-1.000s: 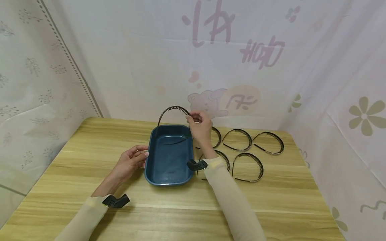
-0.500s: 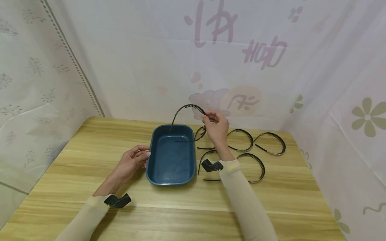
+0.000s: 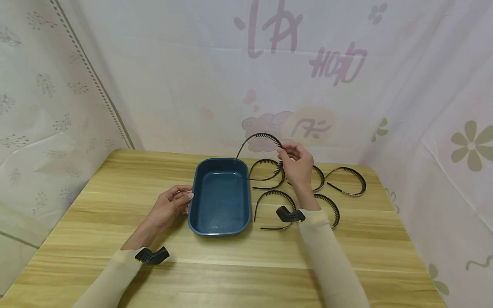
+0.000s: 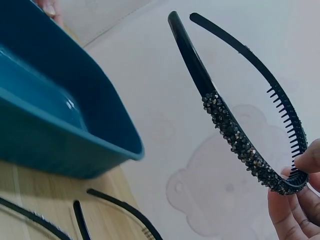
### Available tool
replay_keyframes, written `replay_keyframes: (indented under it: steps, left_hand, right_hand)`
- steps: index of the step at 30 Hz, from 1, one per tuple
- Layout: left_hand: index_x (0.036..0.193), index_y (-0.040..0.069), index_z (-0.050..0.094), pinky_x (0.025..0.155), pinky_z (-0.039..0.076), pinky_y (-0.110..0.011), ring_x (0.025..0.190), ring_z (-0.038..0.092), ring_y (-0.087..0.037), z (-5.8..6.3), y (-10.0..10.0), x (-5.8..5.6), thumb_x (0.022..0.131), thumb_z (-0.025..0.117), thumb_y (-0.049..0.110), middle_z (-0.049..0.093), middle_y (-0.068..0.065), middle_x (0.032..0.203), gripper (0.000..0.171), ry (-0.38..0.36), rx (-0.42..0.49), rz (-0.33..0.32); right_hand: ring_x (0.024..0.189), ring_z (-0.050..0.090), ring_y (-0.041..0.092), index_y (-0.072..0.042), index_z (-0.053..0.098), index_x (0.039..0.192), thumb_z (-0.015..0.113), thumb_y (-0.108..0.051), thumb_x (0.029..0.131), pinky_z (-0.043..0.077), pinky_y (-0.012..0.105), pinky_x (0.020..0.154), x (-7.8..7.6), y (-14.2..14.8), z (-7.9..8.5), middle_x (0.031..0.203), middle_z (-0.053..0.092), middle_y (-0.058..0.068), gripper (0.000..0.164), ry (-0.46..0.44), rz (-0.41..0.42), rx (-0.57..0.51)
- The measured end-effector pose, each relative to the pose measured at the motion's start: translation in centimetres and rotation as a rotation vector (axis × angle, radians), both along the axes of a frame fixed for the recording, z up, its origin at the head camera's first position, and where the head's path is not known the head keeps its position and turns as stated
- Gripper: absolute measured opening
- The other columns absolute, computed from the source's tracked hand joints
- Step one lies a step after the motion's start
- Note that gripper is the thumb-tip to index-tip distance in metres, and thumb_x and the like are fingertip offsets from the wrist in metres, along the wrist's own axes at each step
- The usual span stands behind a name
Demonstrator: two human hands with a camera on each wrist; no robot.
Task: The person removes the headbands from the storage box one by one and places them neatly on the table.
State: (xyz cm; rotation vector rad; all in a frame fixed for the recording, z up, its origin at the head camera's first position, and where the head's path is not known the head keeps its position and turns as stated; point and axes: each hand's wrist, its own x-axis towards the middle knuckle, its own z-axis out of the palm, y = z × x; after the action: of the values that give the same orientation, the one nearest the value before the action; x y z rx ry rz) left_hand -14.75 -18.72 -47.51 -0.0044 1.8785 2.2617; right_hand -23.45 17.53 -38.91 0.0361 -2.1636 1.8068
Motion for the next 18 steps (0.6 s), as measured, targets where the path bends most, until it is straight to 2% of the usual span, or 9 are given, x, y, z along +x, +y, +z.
replay_keyframes:
  steps: [7,13,18]
  left_hand:
    - [0.138,-0.009,0.045,0.067,0.057,-0.023,0.072,0.061,-0.009,-0.1,0.0,0.0,0.103,0.061,0.006,0.066,0.005,0.09,0.041,0.0,0.001,-0.005]
    - [0.137,-0.009,0.045,0.066,0.057,-0.022,0.072,0.061,-0.008,0.0,0.1,0.0,0.102,0.062,0.006,0.066,0.004,0.09,0.042,-0.006,0.008,0.004]
    - [0.136,-0.009,0.046,0.066,0.056,-0.022,0.071,0.061,-0.008,0.0,0.1,0.0,0.102,0.062,0.006,0.066,0.004,0.089,0.041,-0.012,0.01,0.009]
  right_hand:
    - [0.081,0.072,0.007,-0.006,0.071,0.112,0.078,-0.024,0.093,0.053,0.016,0.066,0.8,2.9,0.2,0.089,0.076,-0.008,0.028,-0.053,-0.053,0.0]
    - [0.084,0.073,0.01,-0.006,0.071,0.114,0.08,-0.023,0.091,0.055,0.014,0.069,1.6,5.3,-0.1,0.093,0.076,-0.007,0.03,-0.079,-0.087,-0.032]
    - [0.075,0.072,0.007,-0.004,0.071,0.111,0.081,-0.017,0.09,0.053,0.014,0.062,2.2,7.2,-0.4,0.085,0.075,-0.009,0.027,-0.049,-0.126,-0.086]
